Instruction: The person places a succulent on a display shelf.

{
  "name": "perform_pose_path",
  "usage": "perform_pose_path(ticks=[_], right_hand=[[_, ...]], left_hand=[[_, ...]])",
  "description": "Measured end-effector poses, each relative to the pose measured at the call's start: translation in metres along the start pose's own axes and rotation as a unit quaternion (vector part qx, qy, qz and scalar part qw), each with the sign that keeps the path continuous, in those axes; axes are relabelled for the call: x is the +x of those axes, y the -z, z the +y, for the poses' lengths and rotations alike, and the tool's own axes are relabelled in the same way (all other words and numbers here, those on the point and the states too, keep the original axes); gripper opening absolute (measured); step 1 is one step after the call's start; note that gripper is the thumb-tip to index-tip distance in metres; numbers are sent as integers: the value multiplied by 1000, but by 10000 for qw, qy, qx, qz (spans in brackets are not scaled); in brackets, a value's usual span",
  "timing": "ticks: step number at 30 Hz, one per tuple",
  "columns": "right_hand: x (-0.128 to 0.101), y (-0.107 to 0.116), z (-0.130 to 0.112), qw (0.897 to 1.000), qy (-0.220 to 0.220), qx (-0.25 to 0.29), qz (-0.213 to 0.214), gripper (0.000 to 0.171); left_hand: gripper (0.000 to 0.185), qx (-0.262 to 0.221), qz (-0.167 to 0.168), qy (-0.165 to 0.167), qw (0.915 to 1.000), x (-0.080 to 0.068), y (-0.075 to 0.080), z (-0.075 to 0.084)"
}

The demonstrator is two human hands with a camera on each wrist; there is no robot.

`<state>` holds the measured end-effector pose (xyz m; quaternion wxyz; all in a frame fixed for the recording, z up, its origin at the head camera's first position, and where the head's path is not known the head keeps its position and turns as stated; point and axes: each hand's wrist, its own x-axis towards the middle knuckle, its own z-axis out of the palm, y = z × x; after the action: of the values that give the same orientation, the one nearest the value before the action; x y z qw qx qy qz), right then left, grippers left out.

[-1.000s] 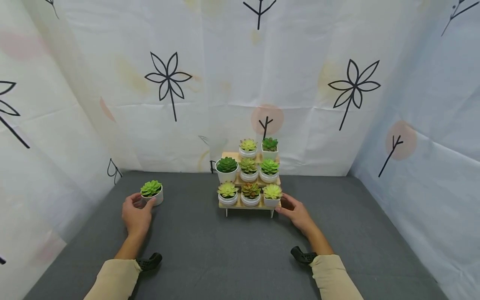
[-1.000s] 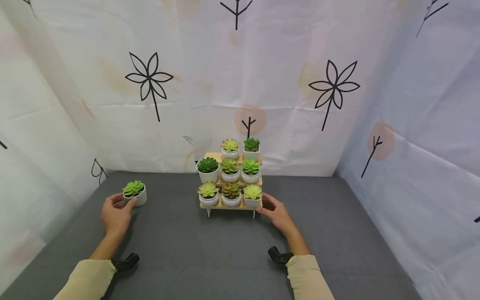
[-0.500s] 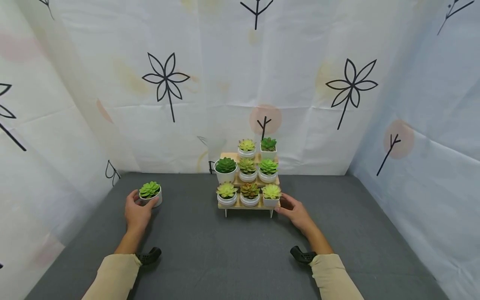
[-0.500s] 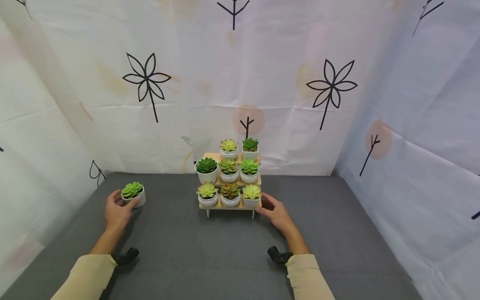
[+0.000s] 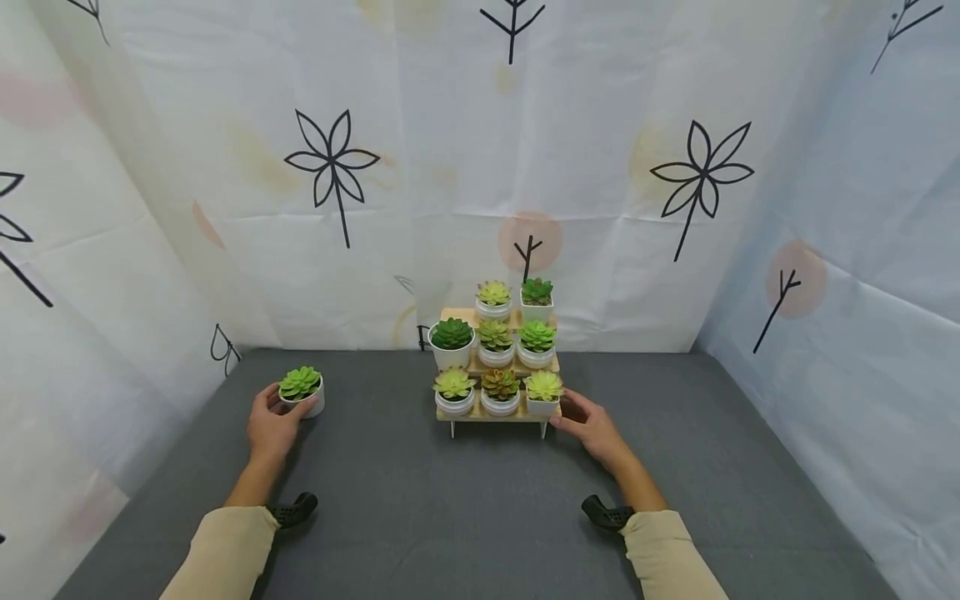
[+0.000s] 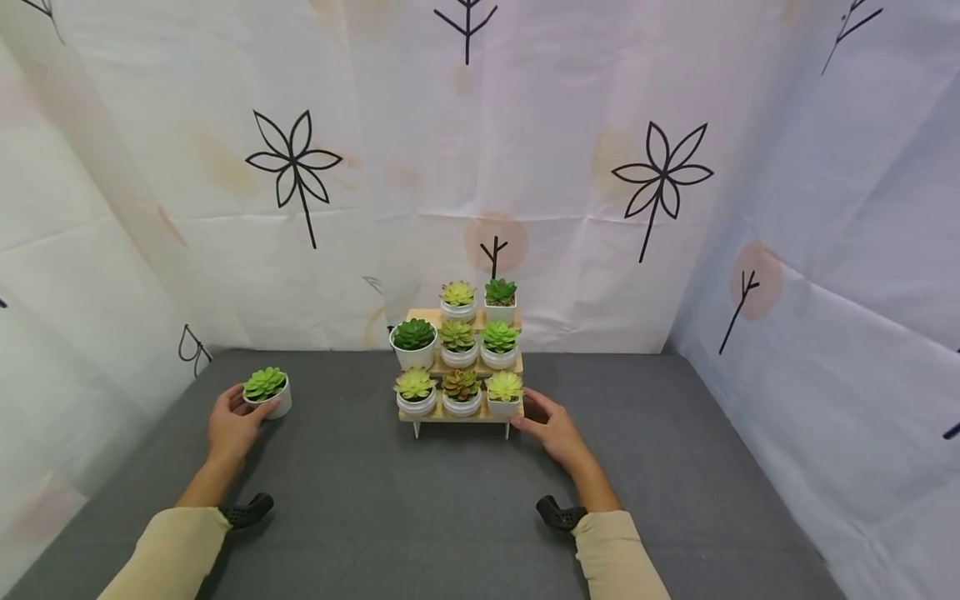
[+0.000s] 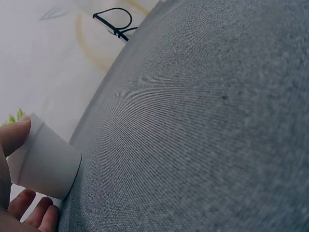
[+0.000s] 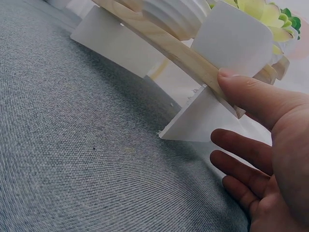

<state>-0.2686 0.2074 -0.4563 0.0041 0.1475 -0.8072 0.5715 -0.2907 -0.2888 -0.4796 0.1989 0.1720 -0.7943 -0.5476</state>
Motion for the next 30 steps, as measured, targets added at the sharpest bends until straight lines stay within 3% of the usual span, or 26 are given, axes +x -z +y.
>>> perform_pose_path(ticks=[18,30], right_hand=[[1,0,2,9999,7,140,-62,58],[1,1,2,9998,-119,149,-67,60]], left_hand=[[81,10,-202,-28,9998,9,0,-2],[82,13,-63,32,10000,6,0,3]])
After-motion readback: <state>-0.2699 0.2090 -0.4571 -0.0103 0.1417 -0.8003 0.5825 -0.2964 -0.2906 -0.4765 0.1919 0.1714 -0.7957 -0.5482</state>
